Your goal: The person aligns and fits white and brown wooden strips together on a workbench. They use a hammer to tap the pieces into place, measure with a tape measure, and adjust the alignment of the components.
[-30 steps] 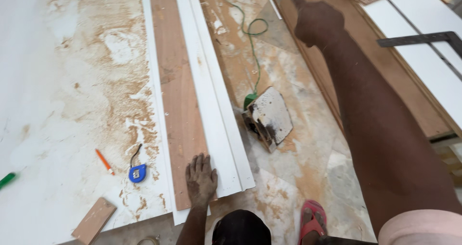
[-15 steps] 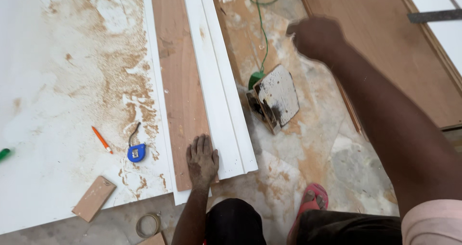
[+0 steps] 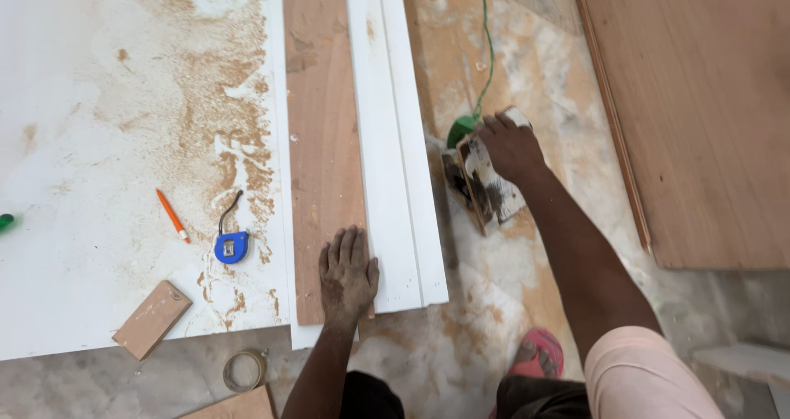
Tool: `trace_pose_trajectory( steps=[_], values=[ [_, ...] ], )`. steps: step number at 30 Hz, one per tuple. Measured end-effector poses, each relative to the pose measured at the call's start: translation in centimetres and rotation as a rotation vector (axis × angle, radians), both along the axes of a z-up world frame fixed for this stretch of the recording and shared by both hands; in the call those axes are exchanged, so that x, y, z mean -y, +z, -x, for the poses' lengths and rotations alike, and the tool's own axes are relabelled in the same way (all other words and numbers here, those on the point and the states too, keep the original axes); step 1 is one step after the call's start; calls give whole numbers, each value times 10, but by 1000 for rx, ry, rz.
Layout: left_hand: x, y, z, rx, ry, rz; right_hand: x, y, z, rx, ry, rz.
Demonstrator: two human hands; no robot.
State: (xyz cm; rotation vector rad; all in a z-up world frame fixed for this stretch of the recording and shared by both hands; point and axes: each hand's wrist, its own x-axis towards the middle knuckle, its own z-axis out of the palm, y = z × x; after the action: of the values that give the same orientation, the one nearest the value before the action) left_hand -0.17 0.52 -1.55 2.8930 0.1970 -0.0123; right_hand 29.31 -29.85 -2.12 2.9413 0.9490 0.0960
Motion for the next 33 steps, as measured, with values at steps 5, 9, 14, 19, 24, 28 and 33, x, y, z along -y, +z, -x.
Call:
trace_pose_trajectory(
  steps=[5, 9, 14, 19, 24, 28, 33],
  values=[
    [0, 2, 0, 42, 6, 16, -7, -4, -18, -122, -19, -55],
    [-2, 0, -1, 9, 4, 12, -12, 17, -22, -188, 10, 62],
    [-1, -2, 1, 46, 6, 12, 4, 38, -5, -232, 37, 152],
    [-2, -7, 1, 87, -6, 8, 64, 61, 40, -365, -220, 30],
    [-2, -8, 5, 106, -41, -12, 153, 43, 119, -417, -609, -86],
    [-2, -9, 8, 149, -65, -11, 222, 0, 207, -349, -770, -320],
    [-1, -9, 9, 131, -92, -35, 222, -37, 311, -596, -1177, -1276]
  ],
)
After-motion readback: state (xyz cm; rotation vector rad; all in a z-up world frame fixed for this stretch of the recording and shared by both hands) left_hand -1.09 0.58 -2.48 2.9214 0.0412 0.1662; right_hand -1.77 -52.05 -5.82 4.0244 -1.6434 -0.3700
